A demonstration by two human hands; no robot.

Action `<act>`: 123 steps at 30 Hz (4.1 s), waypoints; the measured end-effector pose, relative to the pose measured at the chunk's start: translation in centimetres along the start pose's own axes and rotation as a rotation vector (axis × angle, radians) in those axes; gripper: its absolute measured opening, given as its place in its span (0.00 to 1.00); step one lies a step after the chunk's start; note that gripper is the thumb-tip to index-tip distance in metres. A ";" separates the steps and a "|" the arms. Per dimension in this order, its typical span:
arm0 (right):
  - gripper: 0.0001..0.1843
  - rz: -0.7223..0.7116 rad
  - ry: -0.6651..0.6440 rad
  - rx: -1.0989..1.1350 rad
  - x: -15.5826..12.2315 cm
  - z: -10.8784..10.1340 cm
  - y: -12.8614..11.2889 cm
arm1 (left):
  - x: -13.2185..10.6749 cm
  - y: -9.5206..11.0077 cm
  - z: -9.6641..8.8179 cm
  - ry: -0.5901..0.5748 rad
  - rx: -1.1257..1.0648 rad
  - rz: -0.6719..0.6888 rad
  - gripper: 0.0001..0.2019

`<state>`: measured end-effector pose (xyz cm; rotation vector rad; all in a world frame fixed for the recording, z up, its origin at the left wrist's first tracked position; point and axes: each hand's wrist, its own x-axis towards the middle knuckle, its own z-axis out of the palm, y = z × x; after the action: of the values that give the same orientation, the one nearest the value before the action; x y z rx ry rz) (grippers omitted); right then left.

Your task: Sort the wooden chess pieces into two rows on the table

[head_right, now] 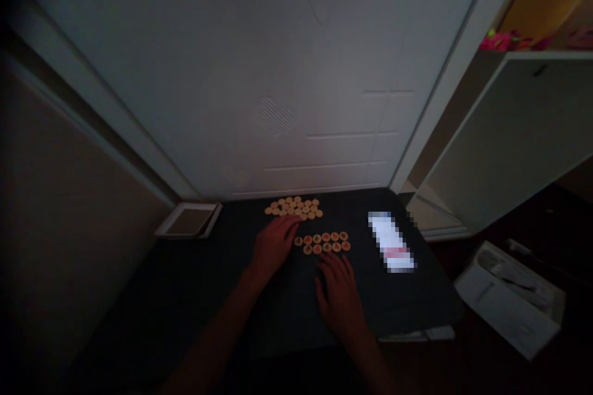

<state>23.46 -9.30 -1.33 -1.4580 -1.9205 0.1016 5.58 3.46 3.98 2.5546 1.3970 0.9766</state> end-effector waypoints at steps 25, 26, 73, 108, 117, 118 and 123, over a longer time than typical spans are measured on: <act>0.10 0.369 0.225 0.252 0.0 -1.0 0.8 | 7.3 0.8 6.8 -0.290 0.074 0.189 0.13; 0.10 0.369 0.226 0.257 -0.1 -1.0 0.9 | 7.4 0.6 6.6 -0.288 0.080 0.179 0.12; 0.18 -0.025 -0.023 0.381 1.2 2.0 -3.0 | -8.1 1.4 -2.1 -0.324 -0.962 -0.517 0.13; 0.10 -0.013 -0.031 0.390 1.1 2.0 -3.0 | -9.0 1.5 -2.5 -0.249 -0.894 -0.550 0.13; 0.05 0.015 0.017 0.388 1.1 2.2 -3.0 | -9.2 1.9 -2.4 -0.253 -0.927 -0.511 0.12; 0.03 0.021 0.026 0.389 1.1 2.3 -2.9 | -9.2 2.0 -2.3 -0.255 -0.934 -0.517 0.12; 0.05 0.010 0.016 0.394 1.0 2.5 -2.8 | -9.2 2.1 -2.1 -0.260 -0.910 -0.556 0.12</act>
<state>19.65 -8.61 -1.40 -1.1985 -1.7580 0.4456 2.45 -5.38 1.80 1.4635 1.1124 0.8492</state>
